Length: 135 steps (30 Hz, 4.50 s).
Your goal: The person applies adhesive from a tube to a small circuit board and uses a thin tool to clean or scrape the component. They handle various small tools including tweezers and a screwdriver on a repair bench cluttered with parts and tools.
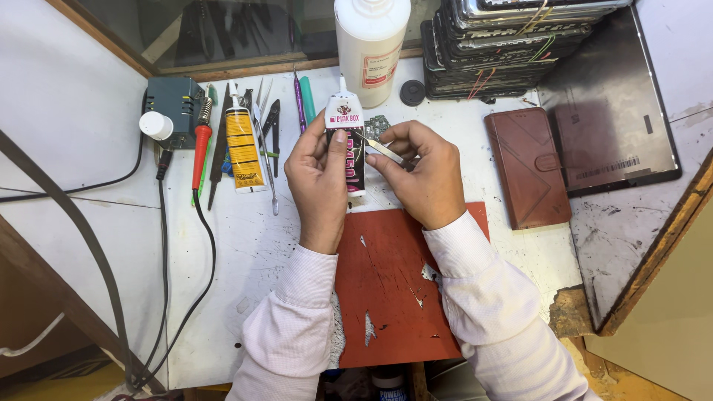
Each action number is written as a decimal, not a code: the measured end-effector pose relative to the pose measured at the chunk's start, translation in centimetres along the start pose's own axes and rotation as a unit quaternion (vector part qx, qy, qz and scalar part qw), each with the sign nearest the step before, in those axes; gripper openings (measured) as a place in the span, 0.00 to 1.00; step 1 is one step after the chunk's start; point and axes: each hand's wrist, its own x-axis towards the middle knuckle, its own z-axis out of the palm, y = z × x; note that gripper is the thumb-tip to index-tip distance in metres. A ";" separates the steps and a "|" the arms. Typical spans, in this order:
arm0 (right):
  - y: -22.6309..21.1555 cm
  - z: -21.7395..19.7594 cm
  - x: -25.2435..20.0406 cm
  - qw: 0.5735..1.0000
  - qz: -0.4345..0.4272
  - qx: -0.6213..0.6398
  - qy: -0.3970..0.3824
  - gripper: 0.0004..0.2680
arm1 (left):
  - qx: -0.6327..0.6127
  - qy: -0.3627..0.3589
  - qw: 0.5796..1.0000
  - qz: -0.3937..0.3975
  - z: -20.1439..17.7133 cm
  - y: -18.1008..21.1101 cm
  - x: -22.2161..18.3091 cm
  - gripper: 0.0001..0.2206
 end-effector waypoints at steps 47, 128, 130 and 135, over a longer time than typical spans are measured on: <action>1.0 0.3 0.0 0.998 0.030 0.047 -0.016 0.08 | 0.055 0.036 0.997 0.035 0.4 0.7 -0.2 0.15; 1.8 0.5 -1.1 0.994 0.049 0.092 -0.023 0.10 | -0.111 0.074 0.990 0.056 -0.4 -2.0 0.4 0.29; 1.9 0.5 -0.7 0.995 0.043 0.092 -0.026 0.09 | -0.102 0.068 0.989 0.081 -0.8 -2.5 1.1 0.32; 3.1 0.3 -0.2 0.997 -0.018 0.070 -0.031 0.09 | -0.003 0.109 0.979 0.170 -3.0 -3.9 3.1 0.24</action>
